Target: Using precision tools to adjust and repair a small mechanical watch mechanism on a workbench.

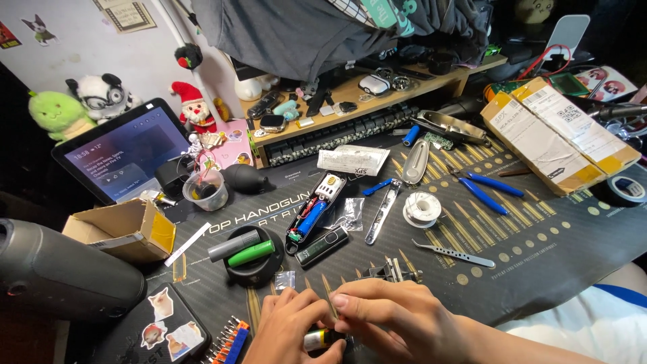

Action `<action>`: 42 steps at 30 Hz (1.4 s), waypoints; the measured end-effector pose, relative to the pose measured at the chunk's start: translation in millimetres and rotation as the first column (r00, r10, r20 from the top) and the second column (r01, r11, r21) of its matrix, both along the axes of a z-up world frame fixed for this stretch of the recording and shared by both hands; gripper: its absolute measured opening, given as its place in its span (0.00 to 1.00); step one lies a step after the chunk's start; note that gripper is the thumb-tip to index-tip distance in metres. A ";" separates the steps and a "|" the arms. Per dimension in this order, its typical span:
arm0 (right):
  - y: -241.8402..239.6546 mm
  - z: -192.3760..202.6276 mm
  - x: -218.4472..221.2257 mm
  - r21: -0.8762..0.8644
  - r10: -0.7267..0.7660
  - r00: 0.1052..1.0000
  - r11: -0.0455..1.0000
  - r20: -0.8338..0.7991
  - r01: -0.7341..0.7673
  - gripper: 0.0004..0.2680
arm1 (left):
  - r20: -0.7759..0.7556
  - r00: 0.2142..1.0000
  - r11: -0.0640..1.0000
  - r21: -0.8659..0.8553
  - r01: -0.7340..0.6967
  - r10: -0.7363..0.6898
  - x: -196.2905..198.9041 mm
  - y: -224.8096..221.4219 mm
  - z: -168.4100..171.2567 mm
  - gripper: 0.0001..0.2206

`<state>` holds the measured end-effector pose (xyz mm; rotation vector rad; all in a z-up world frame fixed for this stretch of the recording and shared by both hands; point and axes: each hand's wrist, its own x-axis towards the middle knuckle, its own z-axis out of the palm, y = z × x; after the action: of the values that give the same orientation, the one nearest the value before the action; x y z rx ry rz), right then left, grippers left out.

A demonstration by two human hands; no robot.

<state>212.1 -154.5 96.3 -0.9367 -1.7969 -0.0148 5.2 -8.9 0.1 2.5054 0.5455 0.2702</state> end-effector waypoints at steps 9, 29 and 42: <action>3.2 -1.1 -1.3 0.031 -0.042 0.999 0.999 0.020 0.042 0.12 | -0.002 1.000 0.999 0.031 0.008 -0.008 -0.8 2.6 -9.8 0.15; 4.6 11.9 3.9 0.067 -0.032 0.998 0.997 0.055 0.028 0.07 | 0.018 0.999 0.999 0.021 0.031 -0.031 -2.1 8.2 -17.2 0.16; 3.4 24.4 1.8 -0.057 0.046 0.998 0.997 -0.037 -0.048 0.08 | 0.016 0.999 0.999 -0.021 0.035 -0.034 -1.9 7.1 -5.1 0.12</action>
<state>213.9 -151.1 120.8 -0.9297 -1.7937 0.0843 3.3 -1.8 -5.0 2.4880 0.4961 0.2690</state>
